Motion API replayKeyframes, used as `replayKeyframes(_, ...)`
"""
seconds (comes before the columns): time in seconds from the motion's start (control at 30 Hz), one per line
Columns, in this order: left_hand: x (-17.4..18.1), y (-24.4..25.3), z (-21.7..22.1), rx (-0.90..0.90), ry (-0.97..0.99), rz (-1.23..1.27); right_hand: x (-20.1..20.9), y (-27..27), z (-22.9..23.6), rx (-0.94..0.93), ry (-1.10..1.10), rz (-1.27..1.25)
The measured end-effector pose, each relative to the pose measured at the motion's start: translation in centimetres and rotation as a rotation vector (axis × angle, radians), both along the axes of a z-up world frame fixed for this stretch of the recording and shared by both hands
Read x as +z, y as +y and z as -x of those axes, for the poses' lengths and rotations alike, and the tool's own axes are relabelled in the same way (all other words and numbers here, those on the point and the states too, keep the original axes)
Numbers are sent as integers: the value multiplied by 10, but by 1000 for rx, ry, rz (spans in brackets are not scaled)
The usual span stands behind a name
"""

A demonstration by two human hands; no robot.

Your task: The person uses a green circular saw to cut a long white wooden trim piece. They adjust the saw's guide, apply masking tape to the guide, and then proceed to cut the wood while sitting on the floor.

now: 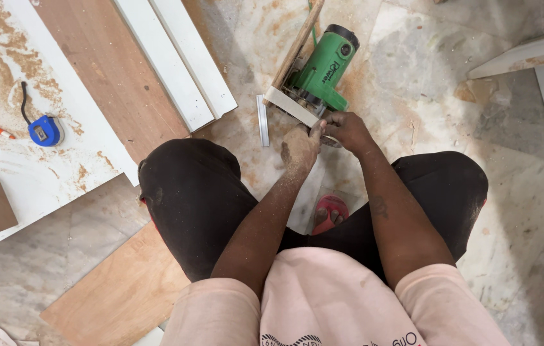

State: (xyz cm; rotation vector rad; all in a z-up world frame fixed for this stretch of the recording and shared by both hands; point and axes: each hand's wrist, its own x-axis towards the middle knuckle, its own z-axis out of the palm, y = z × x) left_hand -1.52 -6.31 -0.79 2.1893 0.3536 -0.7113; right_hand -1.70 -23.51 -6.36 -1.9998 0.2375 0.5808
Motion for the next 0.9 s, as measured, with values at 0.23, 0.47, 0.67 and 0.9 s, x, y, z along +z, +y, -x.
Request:
replayKeyframes(0.23,0,-1,11,49,6,71,4,-8,6,-41,161,-232)
replayKeyframes(0.47,0,-3,20,-13,54,-20,-8,-10,22,-51,166,-289)
replayKeyframes(0.67,-4,-6,20,25,2,-39,-6,-7,27,-187,116,-362)
replayKeyframes(0.9,-25,-12,15,-4,-127,-160,-15,13,21,-308,87,-392)
